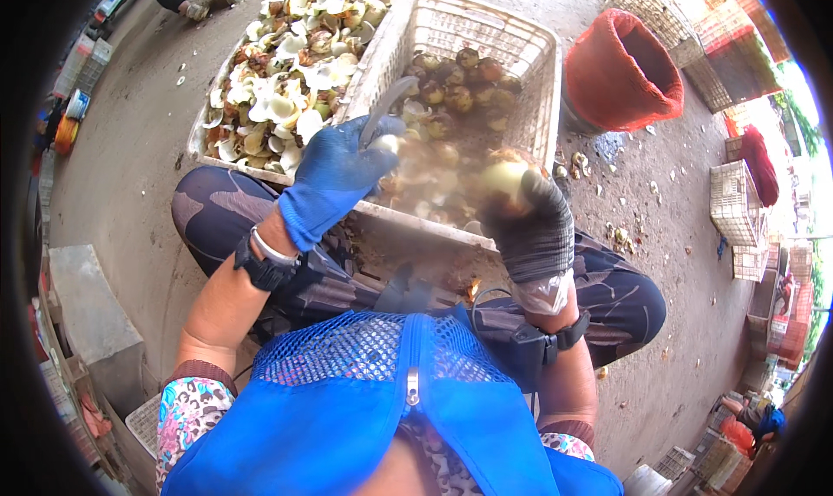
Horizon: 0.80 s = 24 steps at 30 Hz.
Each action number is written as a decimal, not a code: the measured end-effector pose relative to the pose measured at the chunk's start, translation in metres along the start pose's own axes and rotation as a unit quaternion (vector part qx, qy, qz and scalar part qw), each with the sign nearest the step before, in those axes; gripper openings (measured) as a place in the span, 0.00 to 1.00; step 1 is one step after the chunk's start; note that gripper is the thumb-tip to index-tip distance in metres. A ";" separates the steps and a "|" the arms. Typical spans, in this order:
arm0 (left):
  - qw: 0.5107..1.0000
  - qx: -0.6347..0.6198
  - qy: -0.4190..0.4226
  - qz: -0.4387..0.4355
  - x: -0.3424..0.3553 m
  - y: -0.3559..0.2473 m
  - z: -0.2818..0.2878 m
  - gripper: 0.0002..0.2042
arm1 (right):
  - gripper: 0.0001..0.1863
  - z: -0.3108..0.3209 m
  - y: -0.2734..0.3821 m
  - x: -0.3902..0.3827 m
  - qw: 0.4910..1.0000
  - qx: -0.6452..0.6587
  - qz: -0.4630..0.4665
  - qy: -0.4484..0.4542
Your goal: Peeling water chestnuts using a knife and sorting them into crates.
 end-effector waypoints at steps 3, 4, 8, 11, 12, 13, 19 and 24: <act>0.988 0.153 -0.030 -0.021 0.000 0.001 -0.005 0.17 | 0.25 0.002 -0.001 0.006 0.999 0.027 -0.034 -0.004; 0.981 0.175 -0.010 -0.077 -0.006 -0.008 -0.013 0.18 | 0.24 0.001 -0.003 0.006 0.999 0.010 -0.035 -0.006; 0.949 0.194 0.030 -0.246 -0.021 -0.024 -0.050 0.21 | 0.24 -0.016 -0.007 -0.004 0.998 -0.040 -0.030 -0.040; 0.928 0.242 0.041 -0.281 -0.025 -0.023 -0.056 0.23 | 0.24 -0.015 -0.009 -0.007 0.995 -0.033 -0.047 -0.079; 0.929 0.239 0.037 -0.280 -0.028 -0.020 -0.050 0.23 | 0.24 -0.014 -0.010 -0.008 0.995 -0.023 -0.056 -0.083; 0.930 0.237 0.033 -0.280 -0.032 -0.017 -0.044 0.24 | 0.24 -0.011 -0.009 -0.006 0.995 -0.022 -0.055 -0.083; 0.905 0.287 -0.046 -0.311 -0.036 -0.024 -0.039 0.23 | 0.27 -0.016 -0.016 -0.003 0.994 0.039 -0.093 -0.044; 0.873 0.410 -0.042 -0.261 -0.028 -0.013 -0.044 0.24 | 0.21 -0.008 -0.034 -0.006 0.996 0.032 -0.084 -0.026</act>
Point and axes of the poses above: each hand's wrist, its own x-axis towards the middle knuckle, its own z-axis out of the back of the hand, y = z × x, the point moved 7 cm from there along x, towards the middle knuckle, and after that the axes turned 11 degrees about -y, right-handed, at the moved point
